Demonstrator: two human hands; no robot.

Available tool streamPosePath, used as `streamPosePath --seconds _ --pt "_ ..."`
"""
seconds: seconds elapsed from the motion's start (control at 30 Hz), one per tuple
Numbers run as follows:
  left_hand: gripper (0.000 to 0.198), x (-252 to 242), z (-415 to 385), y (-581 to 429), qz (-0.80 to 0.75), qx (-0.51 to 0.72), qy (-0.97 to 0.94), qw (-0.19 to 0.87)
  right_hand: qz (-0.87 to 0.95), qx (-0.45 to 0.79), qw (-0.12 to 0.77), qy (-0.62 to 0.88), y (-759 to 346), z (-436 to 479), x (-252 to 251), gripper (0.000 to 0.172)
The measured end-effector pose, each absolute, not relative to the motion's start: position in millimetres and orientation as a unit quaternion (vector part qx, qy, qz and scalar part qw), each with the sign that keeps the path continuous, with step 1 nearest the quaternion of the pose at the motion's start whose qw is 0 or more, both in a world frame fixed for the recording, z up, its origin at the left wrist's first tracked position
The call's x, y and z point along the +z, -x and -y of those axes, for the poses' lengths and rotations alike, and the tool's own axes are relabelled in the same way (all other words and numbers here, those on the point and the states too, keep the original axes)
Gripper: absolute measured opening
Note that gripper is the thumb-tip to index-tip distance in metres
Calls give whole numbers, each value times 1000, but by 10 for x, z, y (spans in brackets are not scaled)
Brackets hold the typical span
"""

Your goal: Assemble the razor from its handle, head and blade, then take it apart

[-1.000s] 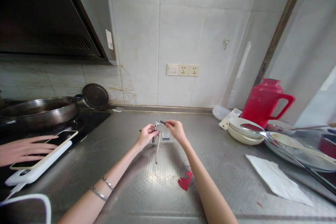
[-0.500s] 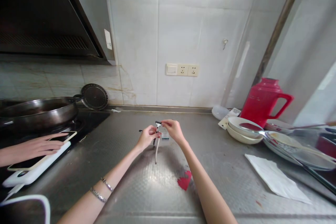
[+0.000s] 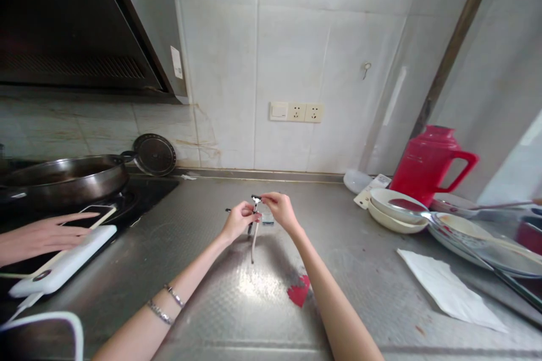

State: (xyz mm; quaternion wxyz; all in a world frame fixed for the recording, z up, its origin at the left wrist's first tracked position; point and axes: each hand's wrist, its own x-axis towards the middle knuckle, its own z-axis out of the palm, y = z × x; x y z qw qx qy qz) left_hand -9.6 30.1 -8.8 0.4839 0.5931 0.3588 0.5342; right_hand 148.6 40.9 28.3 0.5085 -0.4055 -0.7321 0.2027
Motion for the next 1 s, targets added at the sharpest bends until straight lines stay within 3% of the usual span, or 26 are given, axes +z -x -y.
streamPosePath --seconds 1.0 --pt "23 -82 -275 49 -411 537 -571 464 735 163 508 419 -1363 -347 322 21"
